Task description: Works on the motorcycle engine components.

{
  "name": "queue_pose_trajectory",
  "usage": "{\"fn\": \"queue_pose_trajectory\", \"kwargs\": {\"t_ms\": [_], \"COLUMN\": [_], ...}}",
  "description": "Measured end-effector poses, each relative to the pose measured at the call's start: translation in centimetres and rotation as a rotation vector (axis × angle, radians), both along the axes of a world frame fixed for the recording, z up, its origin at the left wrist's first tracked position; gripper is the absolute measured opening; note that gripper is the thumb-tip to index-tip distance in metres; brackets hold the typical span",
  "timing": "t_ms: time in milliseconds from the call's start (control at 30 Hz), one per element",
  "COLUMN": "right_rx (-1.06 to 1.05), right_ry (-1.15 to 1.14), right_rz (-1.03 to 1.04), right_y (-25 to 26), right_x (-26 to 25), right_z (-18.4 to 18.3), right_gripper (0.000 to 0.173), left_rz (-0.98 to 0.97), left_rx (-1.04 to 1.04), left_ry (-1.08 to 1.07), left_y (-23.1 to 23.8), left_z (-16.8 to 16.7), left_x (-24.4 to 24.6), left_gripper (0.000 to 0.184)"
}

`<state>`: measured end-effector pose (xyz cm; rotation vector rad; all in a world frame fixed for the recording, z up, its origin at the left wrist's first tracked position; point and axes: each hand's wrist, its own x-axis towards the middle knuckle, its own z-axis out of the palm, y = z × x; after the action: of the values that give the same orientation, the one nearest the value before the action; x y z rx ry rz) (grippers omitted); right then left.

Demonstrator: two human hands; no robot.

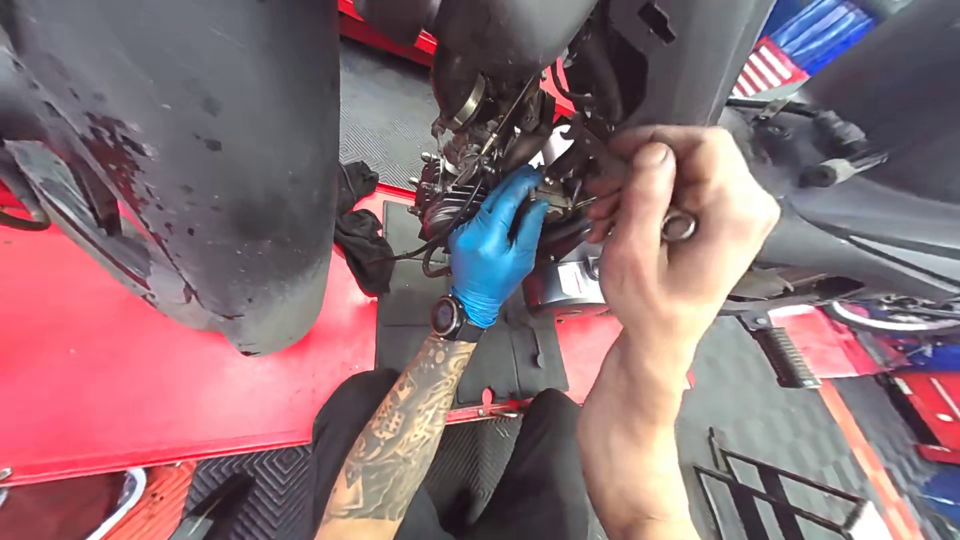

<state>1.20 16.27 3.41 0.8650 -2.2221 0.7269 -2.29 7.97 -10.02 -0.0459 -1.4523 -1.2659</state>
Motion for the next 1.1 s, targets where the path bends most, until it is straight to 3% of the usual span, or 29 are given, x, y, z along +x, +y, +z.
{"fn": "queue_pose_trajectory", "kwargs": {"t_ms": [300,933,1100], "right_rx": [-0.167,-0.127,-0.257], "right_ry": [0.232,0.157,0.057], "right_rz": [-0.109,-0.047,-0.024], "right_y": [-1.9,-1.8,-2.2], "right_x": [-1.4,-1.5,-2.0], "right_z": [-7.6,-3.4,-3.4], "right_gripper": [0.034,0.036,0.038], "left_rz": [-0.068,-0.043,-0.052], "left_rx": [0.014,0.032,0.031], "left_ry": [0.029,0.031,0.021], "left_y": [-0.3,-0.2,-0.2], "left_z": [-0.3,0.0,0.1], "left_x": [-0.1,0.0,0.1], "left_gripper": [0.023,0.021,0.022]}}
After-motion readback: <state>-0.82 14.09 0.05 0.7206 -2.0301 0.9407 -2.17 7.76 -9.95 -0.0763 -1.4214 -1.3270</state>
